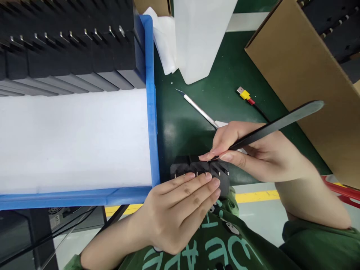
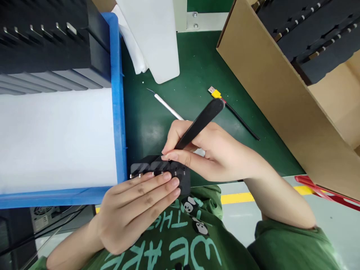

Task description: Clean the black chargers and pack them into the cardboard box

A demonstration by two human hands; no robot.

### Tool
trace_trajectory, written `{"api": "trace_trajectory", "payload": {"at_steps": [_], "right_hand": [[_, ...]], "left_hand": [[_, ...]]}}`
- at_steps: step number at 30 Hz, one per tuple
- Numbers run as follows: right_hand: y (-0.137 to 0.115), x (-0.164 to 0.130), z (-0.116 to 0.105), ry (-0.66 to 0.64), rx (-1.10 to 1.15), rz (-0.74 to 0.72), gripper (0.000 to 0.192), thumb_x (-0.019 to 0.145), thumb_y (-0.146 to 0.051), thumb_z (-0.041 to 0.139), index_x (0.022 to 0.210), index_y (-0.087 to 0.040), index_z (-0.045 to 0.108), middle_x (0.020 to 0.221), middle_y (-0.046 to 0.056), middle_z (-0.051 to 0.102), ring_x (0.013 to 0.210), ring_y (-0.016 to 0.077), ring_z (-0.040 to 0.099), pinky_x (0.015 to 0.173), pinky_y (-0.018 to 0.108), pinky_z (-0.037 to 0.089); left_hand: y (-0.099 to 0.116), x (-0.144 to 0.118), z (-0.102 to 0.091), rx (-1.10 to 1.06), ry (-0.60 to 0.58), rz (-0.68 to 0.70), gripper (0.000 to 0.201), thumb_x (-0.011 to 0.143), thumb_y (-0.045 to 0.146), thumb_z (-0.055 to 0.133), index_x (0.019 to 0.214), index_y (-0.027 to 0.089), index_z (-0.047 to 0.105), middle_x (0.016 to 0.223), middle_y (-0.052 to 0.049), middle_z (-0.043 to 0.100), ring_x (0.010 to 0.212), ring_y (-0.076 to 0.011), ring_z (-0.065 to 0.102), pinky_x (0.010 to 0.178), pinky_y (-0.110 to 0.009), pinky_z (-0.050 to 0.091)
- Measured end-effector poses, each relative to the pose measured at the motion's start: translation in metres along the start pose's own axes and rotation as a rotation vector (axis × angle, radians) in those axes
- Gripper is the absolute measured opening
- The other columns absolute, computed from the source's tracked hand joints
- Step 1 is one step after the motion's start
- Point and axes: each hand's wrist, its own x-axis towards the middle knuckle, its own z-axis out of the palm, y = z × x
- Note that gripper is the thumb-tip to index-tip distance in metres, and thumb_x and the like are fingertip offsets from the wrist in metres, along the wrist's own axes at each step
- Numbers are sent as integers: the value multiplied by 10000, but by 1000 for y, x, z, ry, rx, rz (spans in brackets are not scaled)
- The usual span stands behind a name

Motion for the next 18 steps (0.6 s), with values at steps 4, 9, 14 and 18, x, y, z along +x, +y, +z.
{"api": "trace_trajectory", "payload": {"at_steps": [4, 9, 14, 18], "right_hand": [[1, 0, 1, -1, 20, -18, 49, 978, -174, 568, 970, -191, 614, 885, 40, 665, 766, 138, 655, 609, 261, 506], [2, 0, 2, 6, 17, -30, 42, 975, -163, 572, 975, -182, 608, 898, 46, 664, 771, 138, 656, 586, 256, 497], [2, 0, 1, 1, -11, -49, 60, 987, -171, 555, 985, -179, 615, 890, 46, 667, 780, 132, 653, 617, 250, 502], [2, 1, 1, 4, -13, -50, 67, 990, -174, 551, 981, -177, 617, 893, 46, 671, 781, 131, 656, 626, 249, 502]], "left_hand": [[0, 0, 0, 4, 31, 5, 294, 1004, 103, 463, 1096, 98, 742, 1174, -29, 753, 1177, -145, 680, 1177, -271, 412], [-1, -3, 5, -5, 40, 6, 317, 1004, 96, 440, 1122, 85, 734, 1195, -40, 746, 1203, -157, 666, 1181, -281, 409], [-1, -3, 4, -31, 32, 3, 334, 1004, 91, 422, 1137, 75, 728, 1217, -52, 737, 1224, -163, 654, 1194, -289, 393], [-1, -2, -1, -27, -39, 12, 351, 1009, 99, 404, 1161, 85, 720, 1234, -46, 730, 1234, -159, 647, 1187, -284, 404]]}}
